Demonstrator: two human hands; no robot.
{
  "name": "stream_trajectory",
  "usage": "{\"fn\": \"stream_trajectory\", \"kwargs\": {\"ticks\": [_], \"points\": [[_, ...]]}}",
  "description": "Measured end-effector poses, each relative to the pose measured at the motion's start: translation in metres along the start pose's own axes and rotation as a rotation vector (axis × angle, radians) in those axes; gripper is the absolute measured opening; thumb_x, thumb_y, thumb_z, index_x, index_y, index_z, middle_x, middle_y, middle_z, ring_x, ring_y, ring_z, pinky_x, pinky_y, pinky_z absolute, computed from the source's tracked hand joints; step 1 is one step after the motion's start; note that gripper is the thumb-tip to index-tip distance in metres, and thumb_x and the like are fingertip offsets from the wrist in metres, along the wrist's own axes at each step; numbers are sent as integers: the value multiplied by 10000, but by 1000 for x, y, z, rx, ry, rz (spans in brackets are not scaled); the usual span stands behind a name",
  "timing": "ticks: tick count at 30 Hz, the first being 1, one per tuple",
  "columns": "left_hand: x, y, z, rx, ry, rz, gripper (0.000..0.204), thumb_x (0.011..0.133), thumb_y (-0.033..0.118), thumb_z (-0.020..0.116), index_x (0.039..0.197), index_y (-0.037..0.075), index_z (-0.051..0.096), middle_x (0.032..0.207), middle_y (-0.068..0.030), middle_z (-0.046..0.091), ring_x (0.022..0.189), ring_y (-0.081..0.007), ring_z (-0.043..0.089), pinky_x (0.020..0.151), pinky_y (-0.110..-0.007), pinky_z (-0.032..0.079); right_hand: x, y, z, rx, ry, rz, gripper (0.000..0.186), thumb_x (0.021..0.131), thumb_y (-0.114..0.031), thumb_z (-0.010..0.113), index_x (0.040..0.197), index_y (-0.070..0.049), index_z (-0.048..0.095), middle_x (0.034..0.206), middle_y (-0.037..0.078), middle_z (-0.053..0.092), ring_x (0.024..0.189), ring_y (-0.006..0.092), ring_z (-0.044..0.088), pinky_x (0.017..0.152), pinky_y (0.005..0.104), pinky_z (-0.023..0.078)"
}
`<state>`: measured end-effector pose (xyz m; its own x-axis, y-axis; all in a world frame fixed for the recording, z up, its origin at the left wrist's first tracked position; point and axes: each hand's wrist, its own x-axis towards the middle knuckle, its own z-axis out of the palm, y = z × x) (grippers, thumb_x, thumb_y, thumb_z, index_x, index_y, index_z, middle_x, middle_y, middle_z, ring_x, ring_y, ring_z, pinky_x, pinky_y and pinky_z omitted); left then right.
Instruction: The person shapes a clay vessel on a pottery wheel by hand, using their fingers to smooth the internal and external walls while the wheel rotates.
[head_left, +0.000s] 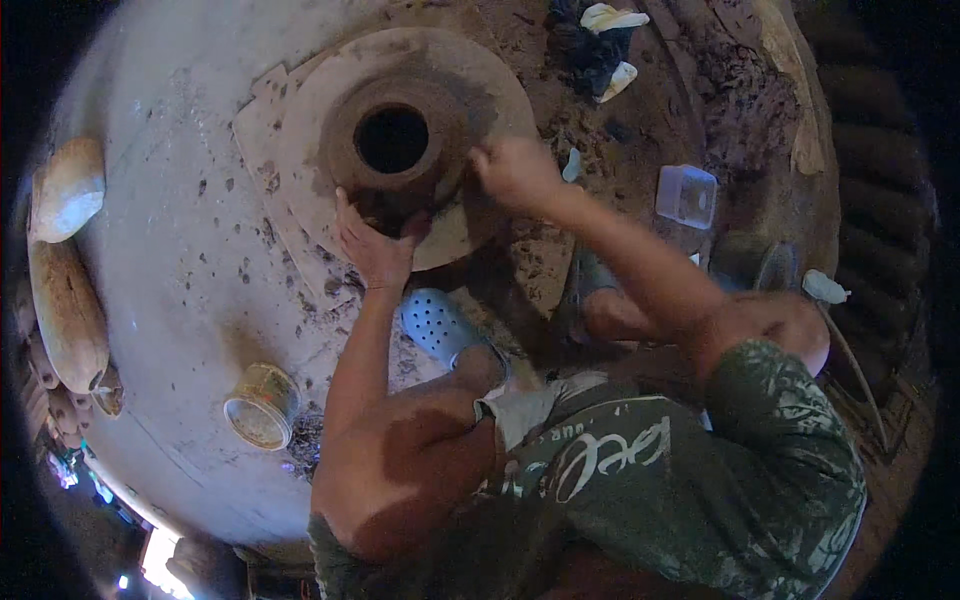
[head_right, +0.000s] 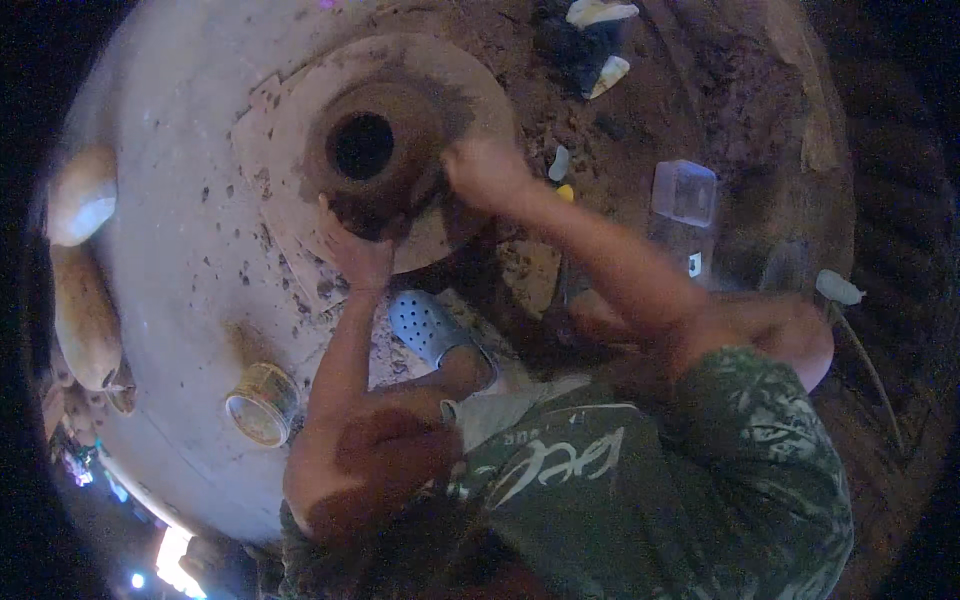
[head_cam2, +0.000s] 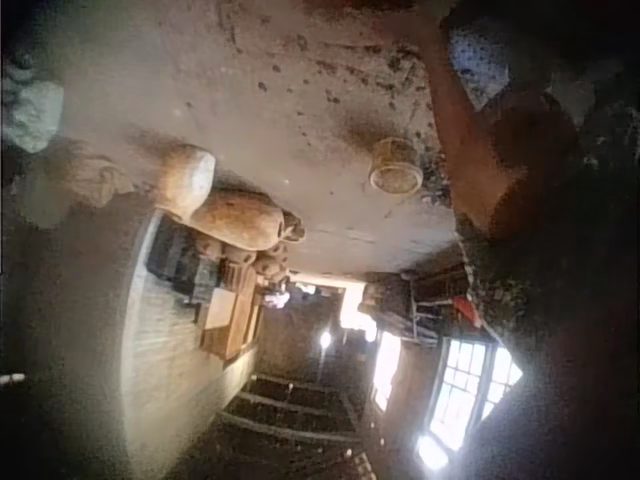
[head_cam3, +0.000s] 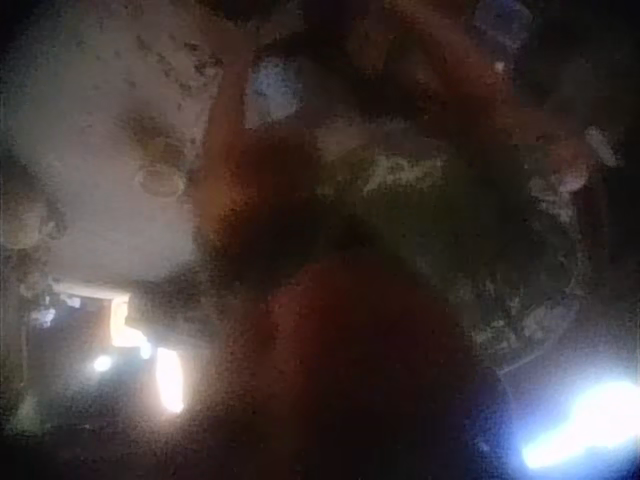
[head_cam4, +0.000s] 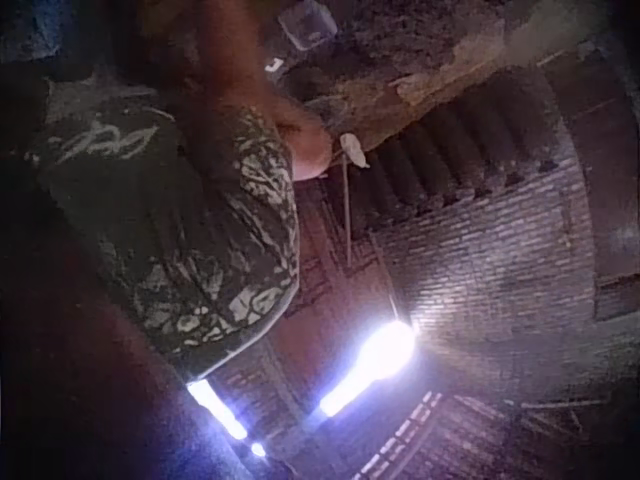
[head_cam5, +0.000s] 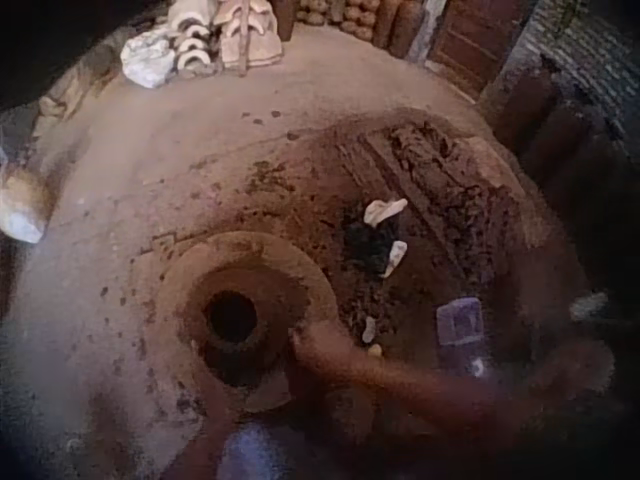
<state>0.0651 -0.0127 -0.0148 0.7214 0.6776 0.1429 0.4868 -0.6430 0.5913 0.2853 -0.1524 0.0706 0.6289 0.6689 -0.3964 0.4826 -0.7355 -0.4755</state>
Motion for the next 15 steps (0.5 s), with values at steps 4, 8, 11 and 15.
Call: {"fn": "stream_trajectory", "kwargs": {"ticks": [4, 8, 11, 15], "points": [[9, 7, -2, -21, 3, 28, 1140, 705, 457, 910, 1484, -75, 270, 1635, -250, 289, 1450, -445, 338, 1195, -536, 269, 57, 42, -14, 19, 81, -59, 335, 986, -280, 558, 1213, -105, 732, 1084, 231, 725, 1025, 452, 678, 918, 521, 536], [8, 5, -2, -32, -40, -31, 1112, 700, 435, 920, 1468, -63, 289, 1641, -242, 286, 1467, -442, 318, 1199, -542, 264, 85, 48, -9, 163, -37, -160, 423, 984, -206, 525, 1375, -102, 649, 1141, 239, 719, 1082, 429, 675, 964, 472, 530], [6, -1, 2, -3, -11, -2, 1118, 707, 454, 915, 1475, -60, 286, 1642, -243, 287, 1476, -442, 310, 1199, -548, 258, 79, 44, -3, -17, -43, -225, 456, 985, -172, 489, 1408, -48, 606, 1181, 264, 701, 1121, 426, 665, 999, 462, 517], [7, -6, 3, 52, 17, 62, 1237, 711, 485, 903, 1569, -49, 190, 1609, -270, 318, 1454, -464, 332, 1200, -540, 261, 39, 36, 23, 205, 18, -95, 478, 988, -168, 470, 1424, -2, 573, 1208, 296, 675, 1145, 449, 647, 1026, 470, 499]]}}
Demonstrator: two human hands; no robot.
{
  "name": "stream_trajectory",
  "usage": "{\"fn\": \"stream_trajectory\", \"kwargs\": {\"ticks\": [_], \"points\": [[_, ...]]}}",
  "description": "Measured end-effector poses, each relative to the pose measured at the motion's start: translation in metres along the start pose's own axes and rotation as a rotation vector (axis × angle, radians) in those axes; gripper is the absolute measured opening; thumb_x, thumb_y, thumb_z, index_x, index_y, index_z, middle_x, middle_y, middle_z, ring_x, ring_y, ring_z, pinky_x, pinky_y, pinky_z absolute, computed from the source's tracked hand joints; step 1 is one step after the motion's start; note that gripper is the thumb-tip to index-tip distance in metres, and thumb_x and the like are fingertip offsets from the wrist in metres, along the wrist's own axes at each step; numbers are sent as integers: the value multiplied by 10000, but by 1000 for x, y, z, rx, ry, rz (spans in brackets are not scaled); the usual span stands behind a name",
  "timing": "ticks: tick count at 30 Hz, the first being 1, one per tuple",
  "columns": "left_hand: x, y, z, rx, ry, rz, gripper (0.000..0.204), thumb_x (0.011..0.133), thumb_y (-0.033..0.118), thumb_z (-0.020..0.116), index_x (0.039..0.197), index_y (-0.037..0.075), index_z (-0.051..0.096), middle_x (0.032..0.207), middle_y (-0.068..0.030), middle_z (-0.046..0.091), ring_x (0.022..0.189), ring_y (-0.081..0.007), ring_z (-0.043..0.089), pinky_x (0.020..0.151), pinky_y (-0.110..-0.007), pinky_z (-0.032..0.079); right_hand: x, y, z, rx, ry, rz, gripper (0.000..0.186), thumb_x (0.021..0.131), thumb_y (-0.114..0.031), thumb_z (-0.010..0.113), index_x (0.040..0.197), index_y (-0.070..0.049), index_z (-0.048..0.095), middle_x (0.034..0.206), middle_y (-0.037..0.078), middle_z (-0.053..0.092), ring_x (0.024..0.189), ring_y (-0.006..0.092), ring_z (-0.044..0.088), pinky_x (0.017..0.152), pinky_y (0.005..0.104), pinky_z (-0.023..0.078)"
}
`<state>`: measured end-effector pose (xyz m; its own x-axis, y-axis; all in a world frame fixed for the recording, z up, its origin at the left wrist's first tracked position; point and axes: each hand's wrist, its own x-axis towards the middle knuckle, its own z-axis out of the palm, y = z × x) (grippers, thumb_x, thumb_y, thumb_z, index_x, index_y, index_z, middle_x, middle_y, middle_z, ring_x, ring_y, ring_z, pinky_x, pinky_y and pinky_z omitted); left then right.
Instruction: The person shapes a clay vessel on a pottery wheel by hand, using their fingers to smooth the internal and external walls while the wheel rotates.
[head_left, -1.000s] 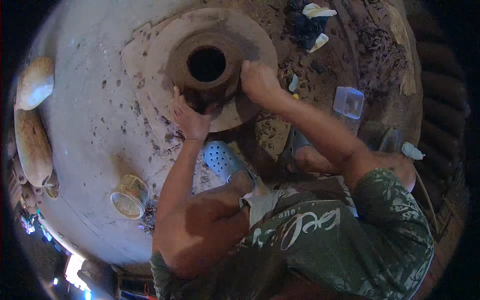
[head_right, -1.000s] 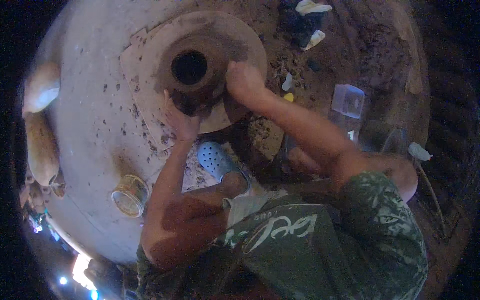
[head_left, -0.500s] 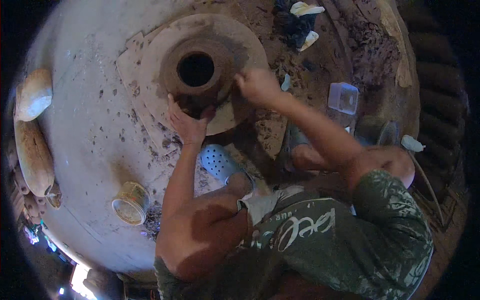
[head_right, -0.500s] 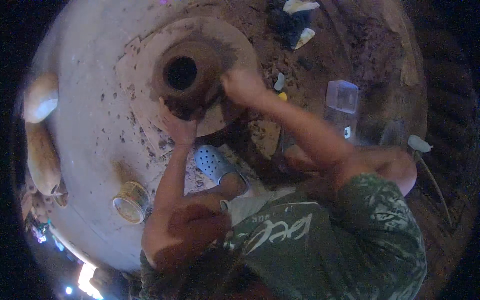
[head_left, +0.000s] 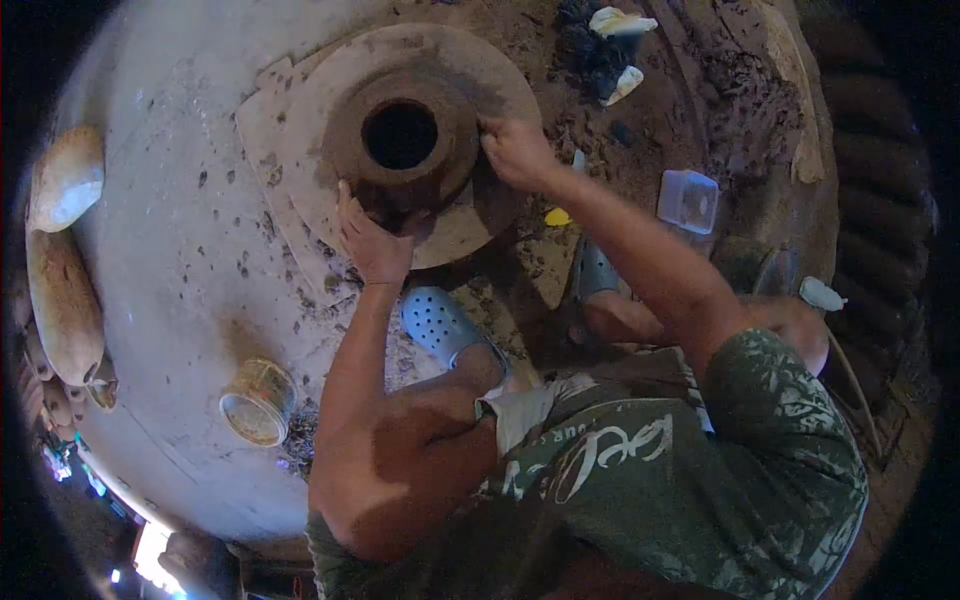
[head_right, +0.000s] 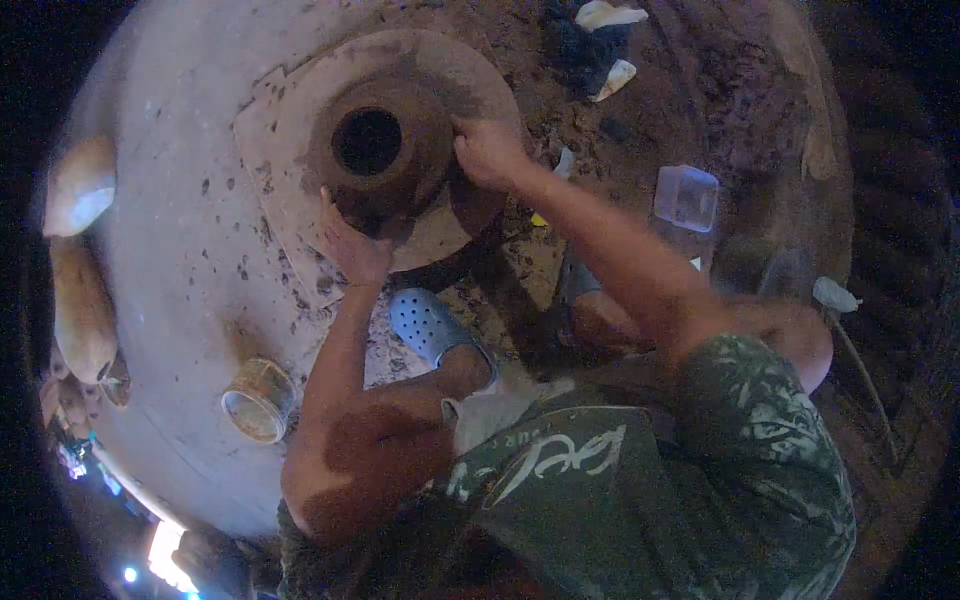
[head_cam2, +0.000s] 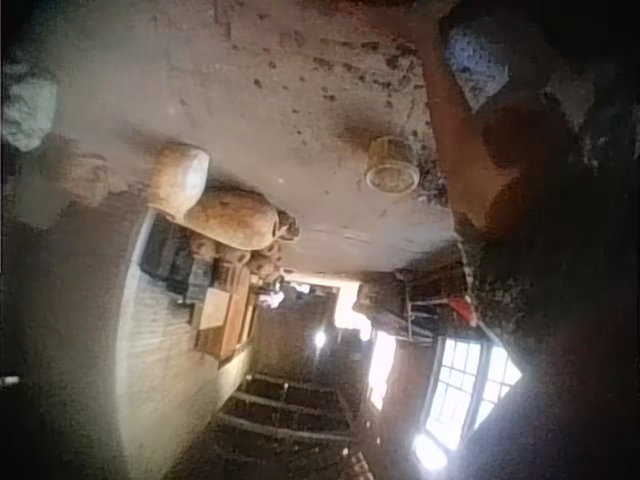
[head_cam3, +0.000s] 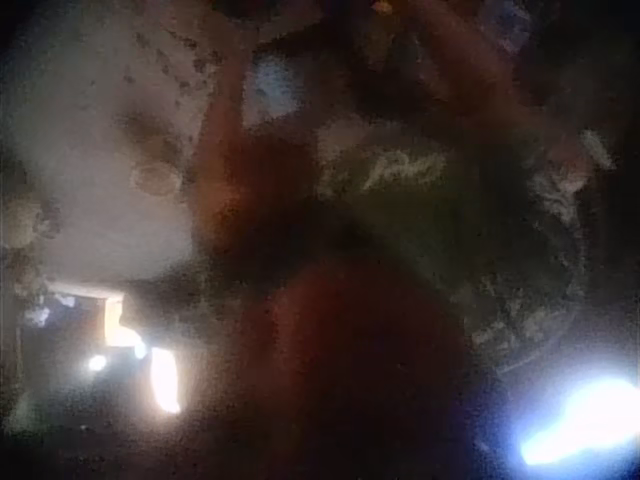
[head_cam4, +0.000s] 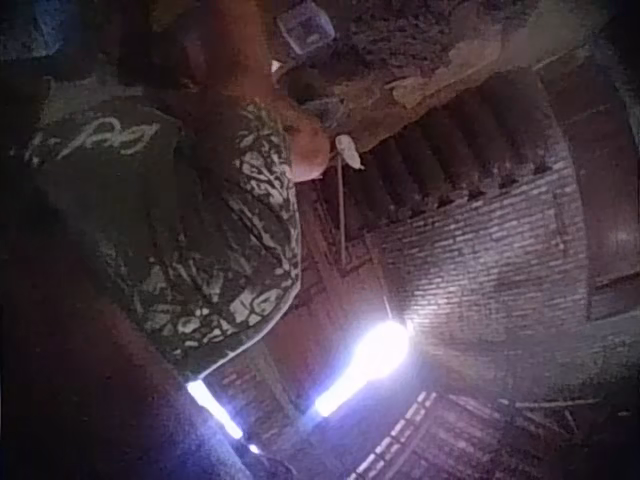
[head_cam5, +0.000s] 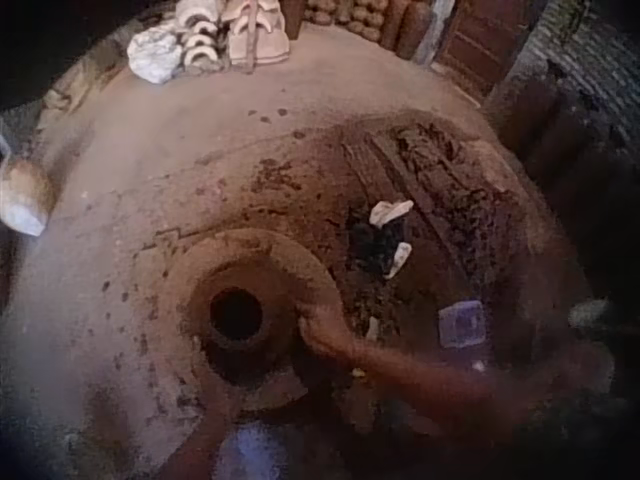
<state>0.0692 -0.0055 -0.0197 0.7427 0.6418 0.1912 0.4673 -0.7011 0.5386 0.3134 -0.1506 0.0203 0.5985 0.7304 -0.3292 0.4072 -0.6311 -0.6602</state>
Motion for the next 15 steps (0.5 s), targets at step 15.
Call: {"fn": "stream_trajectory", "kwargs": {"ticks": [15], "points": [[0, -5, 2, -49, 25, 5, 957, 848, 448, 813, 1482, -75, 323, 1605, -246, 349, 1448, -447, 349, 1195, -520, 285, -113, -78, 101, -4, -256, -184, 382, 986, -265, 584, 1242, 6, 669, 934, 271, 712, 864, 492, 681, 812, 551, 545]]}}
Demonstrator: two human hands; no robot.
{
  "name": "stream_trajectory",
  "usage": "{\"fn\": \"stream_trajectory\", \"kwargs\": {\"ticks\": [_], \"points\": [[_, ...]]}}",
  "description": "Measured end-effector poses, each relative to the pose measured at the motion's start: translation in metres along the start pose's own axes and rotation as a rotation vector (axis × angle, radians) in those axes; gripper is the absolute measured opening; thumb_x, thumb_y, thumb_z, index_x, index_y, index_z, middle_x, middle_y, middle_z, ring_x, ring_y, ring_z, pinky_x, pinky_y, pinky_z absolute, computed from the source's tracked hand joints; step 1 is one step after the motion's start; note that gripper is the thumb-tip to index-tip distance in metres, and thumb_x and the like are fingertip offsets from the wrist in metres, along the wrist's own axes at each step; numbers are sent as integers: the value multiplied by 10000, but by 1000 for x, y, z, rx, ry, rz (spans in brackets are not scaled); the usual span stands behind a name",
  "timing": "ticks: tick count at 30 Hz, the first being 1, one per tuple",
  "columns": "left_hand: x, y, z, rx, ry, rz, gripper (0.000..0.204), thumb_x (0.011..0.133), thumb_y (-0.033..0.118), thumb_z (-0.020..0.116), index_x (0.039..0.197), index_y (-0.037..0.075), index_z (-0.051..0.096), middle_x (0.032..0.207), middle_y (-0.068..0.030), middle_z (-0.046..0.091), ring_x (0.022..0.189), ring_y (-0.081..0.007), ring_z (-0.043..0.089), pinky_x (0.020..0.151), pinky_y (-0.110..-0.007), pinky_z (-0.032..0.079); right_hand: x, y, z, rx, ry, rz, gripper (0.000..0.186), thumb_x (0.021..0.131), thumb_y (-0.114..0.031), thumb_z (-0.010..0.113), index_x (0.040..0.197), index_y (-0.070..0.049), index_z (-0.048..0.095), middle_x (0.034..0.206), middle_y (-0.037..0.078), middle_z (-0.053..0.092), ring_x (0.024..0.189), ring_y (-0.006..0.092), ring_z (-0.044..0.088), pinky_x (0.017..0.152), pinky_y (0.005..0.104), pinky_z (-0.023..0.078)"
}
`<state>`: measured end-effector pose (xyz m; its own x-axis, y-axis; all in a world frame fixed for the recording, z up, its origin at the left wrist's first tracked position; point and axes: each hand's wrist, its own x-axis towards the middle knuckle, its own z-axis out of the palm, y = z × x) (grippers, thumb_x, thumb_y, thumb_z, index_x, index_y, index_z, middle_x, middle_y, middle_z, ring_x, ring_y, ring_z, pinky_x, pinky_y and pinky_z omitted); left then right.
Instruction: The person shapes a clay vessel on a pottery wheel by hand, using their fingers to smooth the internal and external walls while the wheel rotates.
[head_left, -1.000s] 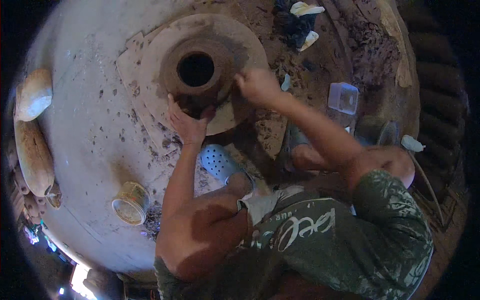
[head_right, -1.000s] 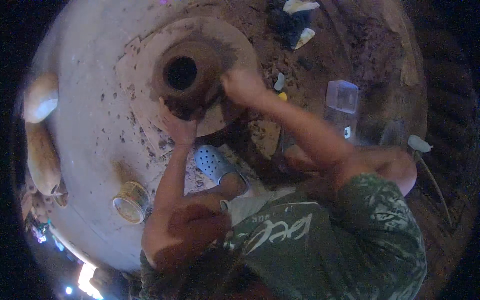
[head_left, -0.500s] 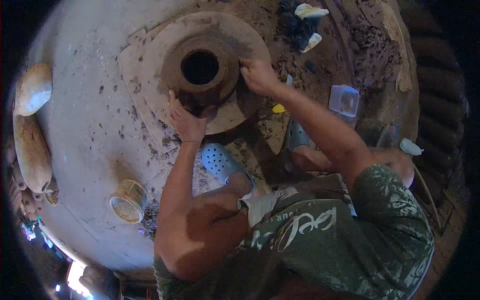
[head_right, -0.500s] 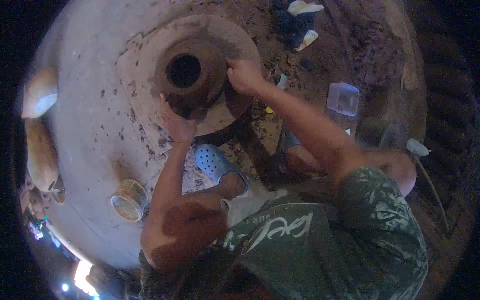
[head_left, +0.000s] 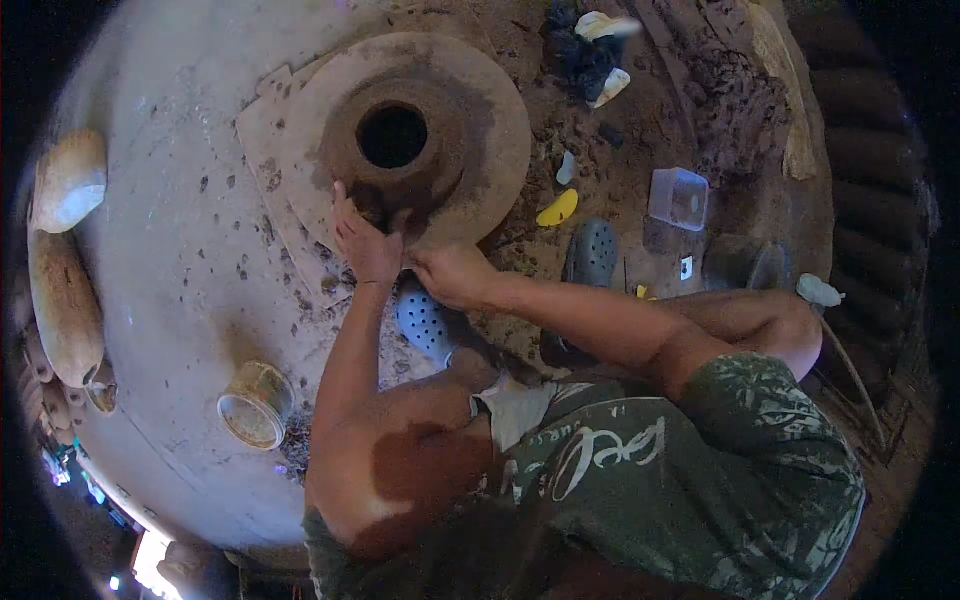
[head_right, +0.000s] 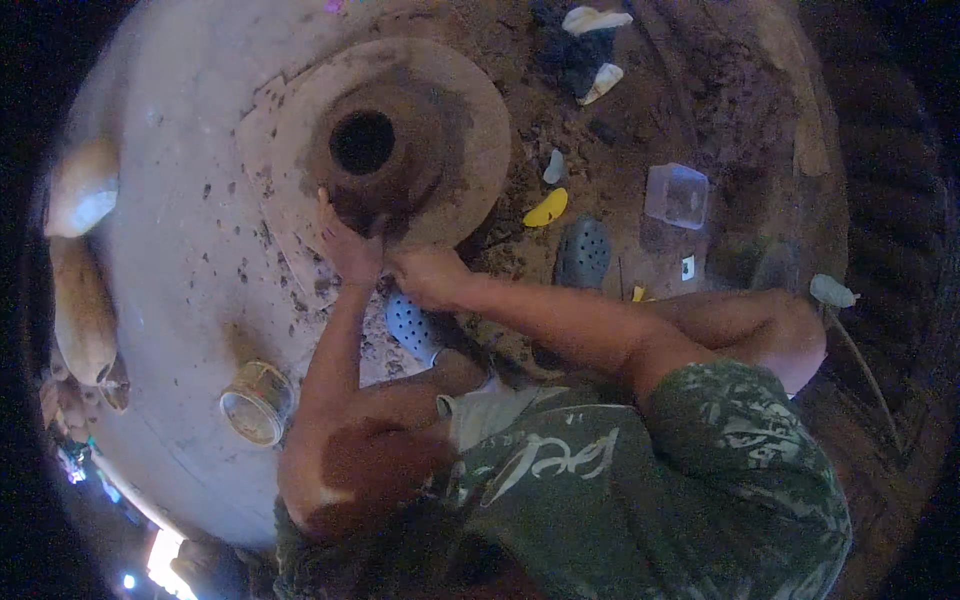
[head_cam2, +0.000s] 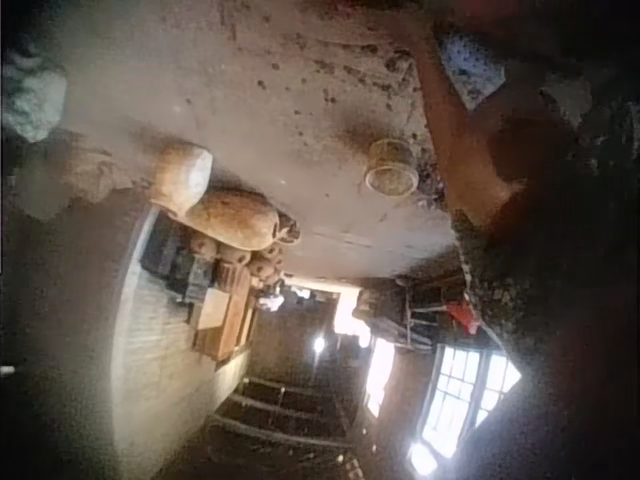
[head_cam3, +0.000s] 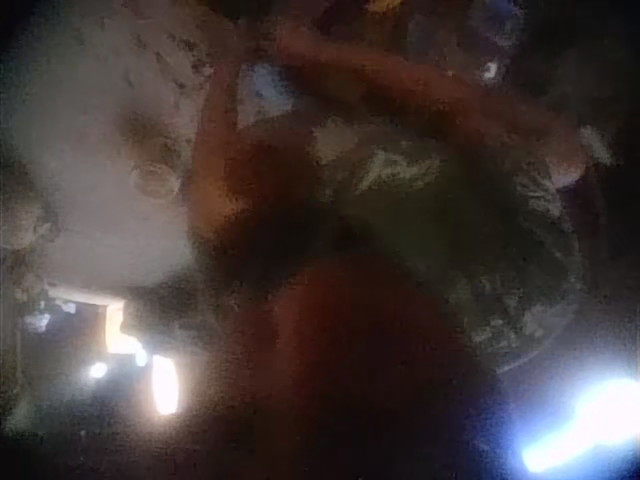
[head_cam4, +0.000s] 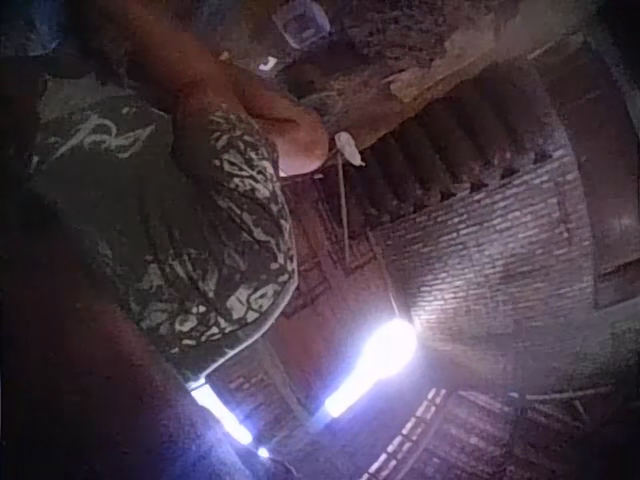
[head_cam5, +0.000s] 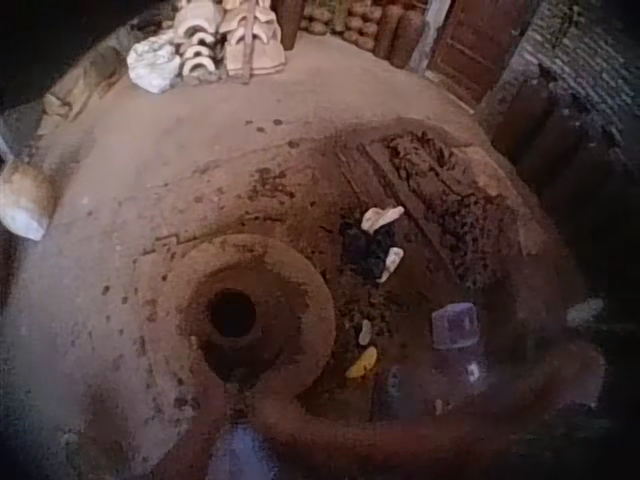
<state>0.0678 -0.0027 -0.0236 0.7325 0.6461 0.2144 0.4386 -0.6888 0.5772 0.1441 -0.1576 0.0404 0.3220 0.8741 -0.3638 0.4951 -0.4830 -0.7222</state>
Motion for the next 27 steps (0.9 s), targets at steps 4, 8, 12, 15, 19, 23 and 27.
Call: {"fn": "stream_trajectory", "kwargs": {"ticks": [4, 8, 12, 15, 19, 23, 27], "points": [[9, -22, -5, -176, 4, -40, 634, 961, 326, 704, 1388, -63, 444, 1510, -251, 450, 1361, -420, 446, 1132, -488, 353, 8, 7, -16, -80, 28, 2, 371, 974, -308, 618, 1172, -4, 693, 936, 274, 696, 901, 458, 685, 830, 540, 548], [-12, 5, -33, -406, -190, -191, 428, 996, 336, 664, 1216, -27, 605, 1264, -242, 625, 1166, -387, 592, 1019, -480, 443, 4, 7, -49, -185, 230, -172, 375, 946, -310, 655, 1164, -5, 646, 997, 235, 693, 897, 439, 690, 815, 532, 554], [-33, 57, -43, -990, -664, -644, 467, 1053, 433, 569, 1121, -19, 662, 994, -149, 716, 934, -267, 672, 835, -418, 519, -4, 24, -47, -238, 225, -478, 360, 939, -246, 638, 1175, 24, 607, 967, 213, 686, 926, 411, 696, 818, 517, 559], [-41, 54, -45, -936, -857, -705, 520, 1068, 481, 528, 1138, -14, 671, 984, -102, 725, 881, -189, 669, 767, -360, 527, -23, 26, -55, -390, -305, -313, 364, 910, -214, 652, 1172, 35, 612, 961, 213, 684, 948, 419, 689, 811, 523, 556], [-40, 49, -43, -995, -1040, -665, 502, 1042, 470, 597, 1175, -7, 679, 1025, -87, 726, 879, -144, 655, 771, -318, 529, -40, 45, -39, -201, -90, -340, 317, 893, -177, 647, 1150, 7, 624, 999, 228, 695, 934, 454, 679, 819, 524, 555], [-39, 57, -49, -910, -941, -578, 447, 1000, 391, 690, 1180, -18, 676, 990, -68, 712, 855, -133, 634, 756, -299, 525, -41, 32, -56, -22, -123, -131, 276, 898, -149, 635, 1143, -23, 646, 1003, 233, 693, 930, 463, 676, 825, 528, 553], [-45, 59, -45, -965, -974, -618, 415, 989, 344, 706, 1185, -18, 649, 956, -62, 694, 850, -127, 630, 739, -287, 524, -43, 39, -57, 4, -114, -112, 271, 903, -131, 628, 1145, -17, 673, 1006, 242, 689, 953, 445, 683, 846, 528, 550]]}}
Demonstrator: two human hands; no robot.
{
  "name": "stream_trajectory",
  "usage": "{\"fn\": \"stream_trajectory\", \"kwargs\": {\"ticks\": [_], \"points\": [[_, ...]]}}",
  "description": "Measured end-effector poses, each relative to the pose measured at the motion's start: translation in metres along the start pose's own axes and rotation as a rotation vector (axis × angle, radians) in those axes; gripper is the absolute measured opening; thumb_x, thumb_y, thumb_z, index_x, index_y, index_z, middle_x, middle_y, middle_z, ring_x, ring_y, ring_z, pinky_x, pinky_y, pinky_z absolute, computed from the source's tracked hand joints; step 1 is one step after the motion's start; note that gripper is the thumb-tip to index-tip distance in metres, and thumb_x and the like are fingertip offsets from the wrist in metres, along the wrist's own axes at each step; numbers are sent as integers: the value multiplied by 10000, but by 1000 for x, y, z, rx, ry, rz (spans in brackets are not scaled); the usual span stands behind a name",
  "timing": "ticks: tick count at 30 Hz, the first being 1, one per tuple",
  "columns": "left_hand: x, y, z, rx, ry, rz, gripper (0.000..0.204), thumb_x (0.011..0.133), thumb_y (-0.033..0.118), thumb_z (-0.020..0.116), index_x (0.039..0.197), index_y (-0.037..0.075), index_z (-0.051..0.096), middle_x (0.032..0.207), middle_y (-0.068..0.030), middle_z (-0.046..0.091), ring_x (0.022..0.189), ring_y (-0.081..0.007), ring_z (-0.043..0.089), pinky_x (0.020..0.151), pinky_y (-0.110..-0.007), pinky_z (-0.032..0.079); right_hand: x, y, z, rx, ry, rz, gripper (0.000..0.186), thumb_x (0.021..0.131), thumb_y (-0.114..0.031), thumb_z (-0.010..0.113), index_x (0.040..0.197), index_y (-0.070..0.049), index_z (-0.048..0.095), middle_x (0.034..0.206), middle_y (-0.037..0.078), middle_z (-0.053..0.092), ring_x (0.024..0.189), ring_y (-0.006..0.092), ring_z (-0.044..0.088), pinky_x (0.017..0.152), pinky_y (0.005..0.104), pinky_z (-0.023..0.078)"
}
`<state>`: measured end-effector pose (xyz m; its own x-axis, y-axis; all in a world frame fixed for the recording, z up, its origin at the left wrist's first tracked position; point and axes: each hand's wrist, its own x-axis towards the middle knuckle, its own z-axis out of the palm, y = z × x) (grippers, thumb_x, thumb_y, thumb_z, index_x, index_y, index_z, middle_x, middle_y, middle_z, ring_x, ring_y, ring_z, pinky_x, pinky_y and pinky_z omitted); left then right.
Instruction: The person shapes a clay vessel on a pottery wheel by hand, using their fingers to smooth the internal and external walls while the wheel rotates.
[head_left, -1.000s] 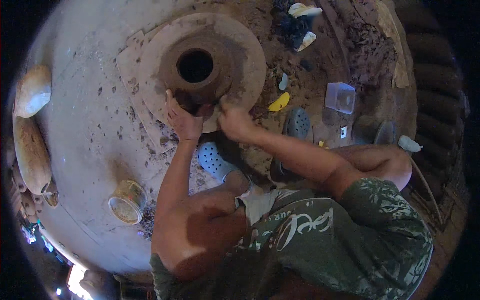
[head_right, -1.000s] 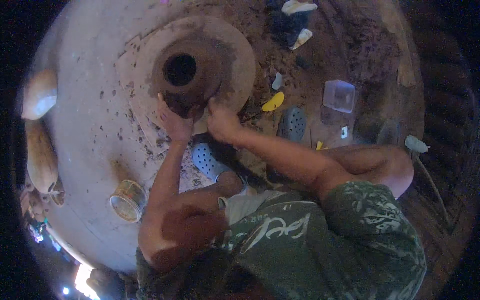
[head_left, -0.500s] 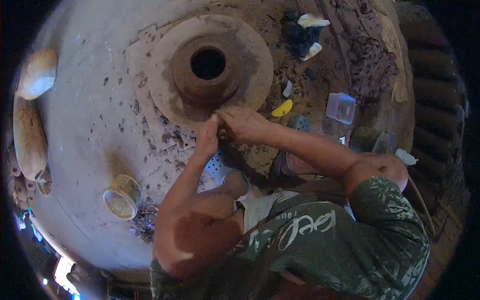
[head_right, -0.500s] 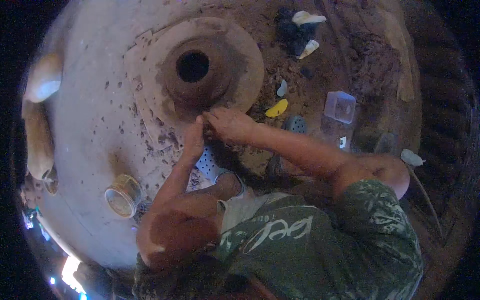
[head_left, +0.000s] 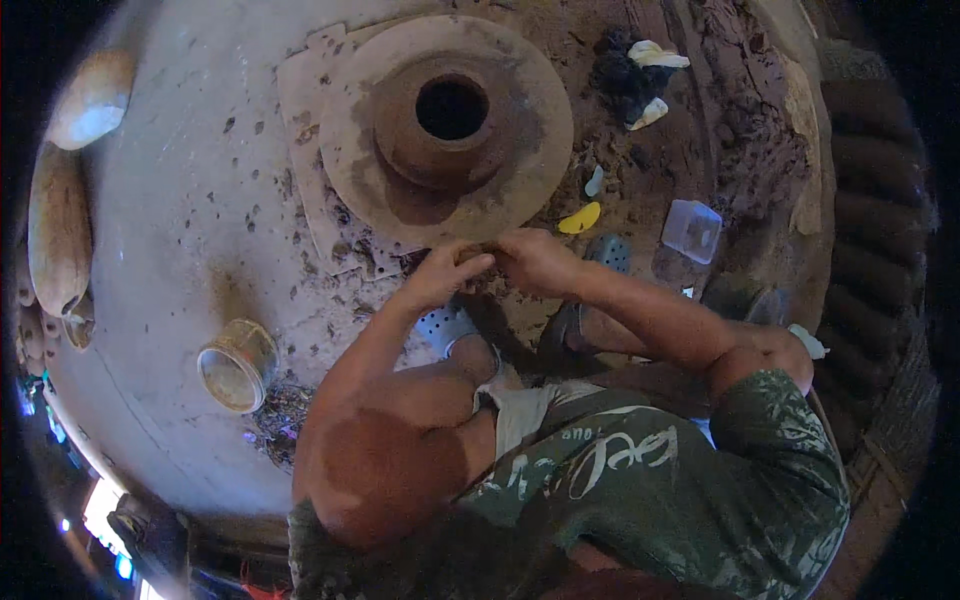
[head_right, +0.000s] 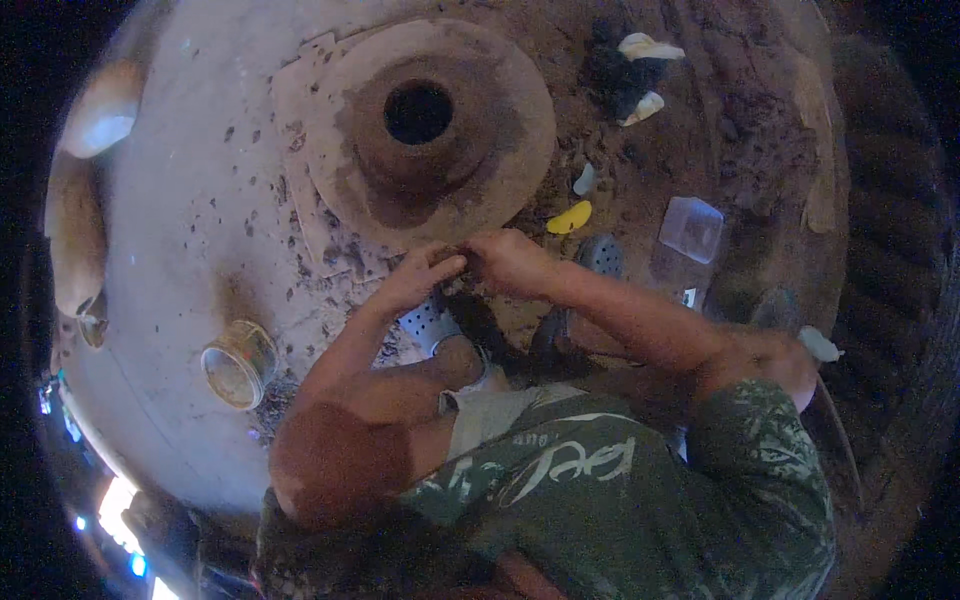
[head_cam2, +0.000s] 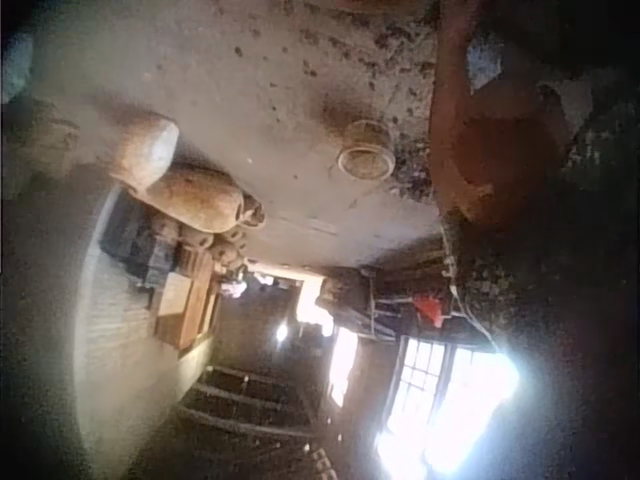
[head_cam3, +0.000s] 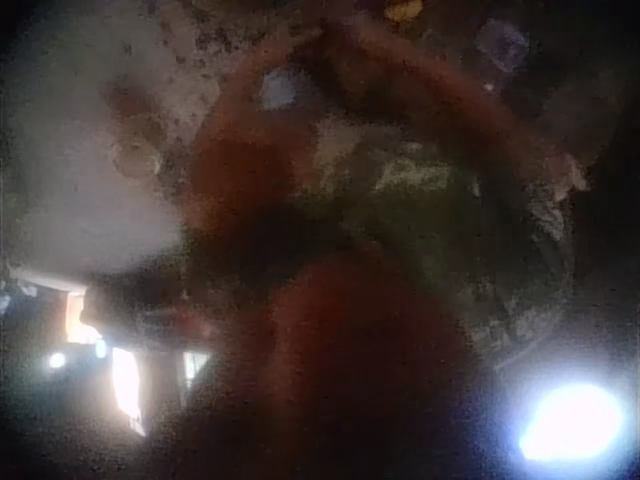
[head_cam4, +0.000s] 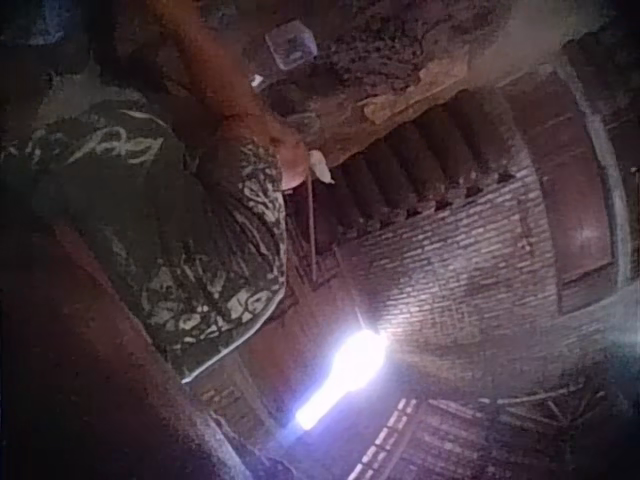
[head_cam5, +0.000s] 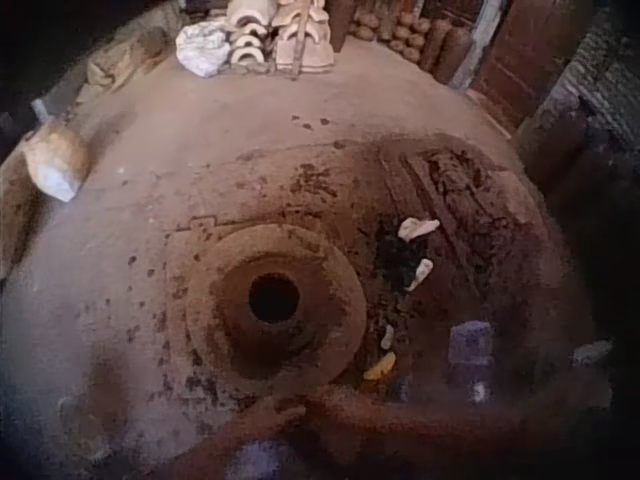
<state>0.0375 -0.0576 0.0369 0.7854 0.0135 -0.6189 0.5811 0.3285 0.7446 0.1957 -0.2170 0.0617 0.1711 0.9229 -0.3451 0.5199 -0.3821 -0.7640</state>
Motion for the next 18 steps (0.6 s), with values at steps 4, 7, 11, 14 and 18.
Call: {"fn": "stream_trajectory", "kwargs": {"ticks": [4, 7, 11, 14, 18], "points": [[10, -11, -9, -341, 379, 60, 439, 1008, 355, 670, 1209, -28, 601, 979, -94, 669, 900, -186, 636, 797, -345, 528, 6, -1, -13, -20, 189, 130, 294, 944, -183, 660, 1187, -18, 674, 1005, 231, 702, 961, 447, 674, 838, 497, 542], [29, -1, -26, 144, 910, 473, 504, 996, 383, 672, 1236, -46, 561, 1084, -173, 618, 1021, -315, 600, 934, -438, 476, 13, 6, -29, -5, 376, 85, 304, 937, -218, 681, 1159, -10, 679, 989, 235, 699, 954, 441, 675, 823, 493, 541], [44, 3, -51, 466, 1074, 567, 536, 947, 352, 724, 1262, -42, 544, 1191, -225, 574, 1139, -403, 546, 1016, -476, 422, 30, -11, -32, -107, 250, 28, 308, 947, -230, 693, 1144, 6, 679, 1003, 241, 703, 973, 428, 683, 823, 494, 541], [52, -10, -63, 565, 1053, 555, 530, 911, 292, 759, 1266, -35, 540, 1243, -221, 566, 1184, -418, 526, 1038, -483, 409, 40, -16, -22, 7, 283, 34, 264, 967, -211, 675, 1108, 12, 680, 1014, 251, 703, 1000, 427, 684, 832, 501, 538], [52, -12, -66, 512, 1036, 641, 521, 887, 230, 774, 1266, -32, 530, 1295, -202, 558, 1224, -408, 511, 1061, -490, 393, 40, -9, -17, -64, 213, 50, 214, 986, -178, 647, 1086, 9, 676, 1054, 243, 706, 1019, 434, 681, 816, 499, 545]]}}
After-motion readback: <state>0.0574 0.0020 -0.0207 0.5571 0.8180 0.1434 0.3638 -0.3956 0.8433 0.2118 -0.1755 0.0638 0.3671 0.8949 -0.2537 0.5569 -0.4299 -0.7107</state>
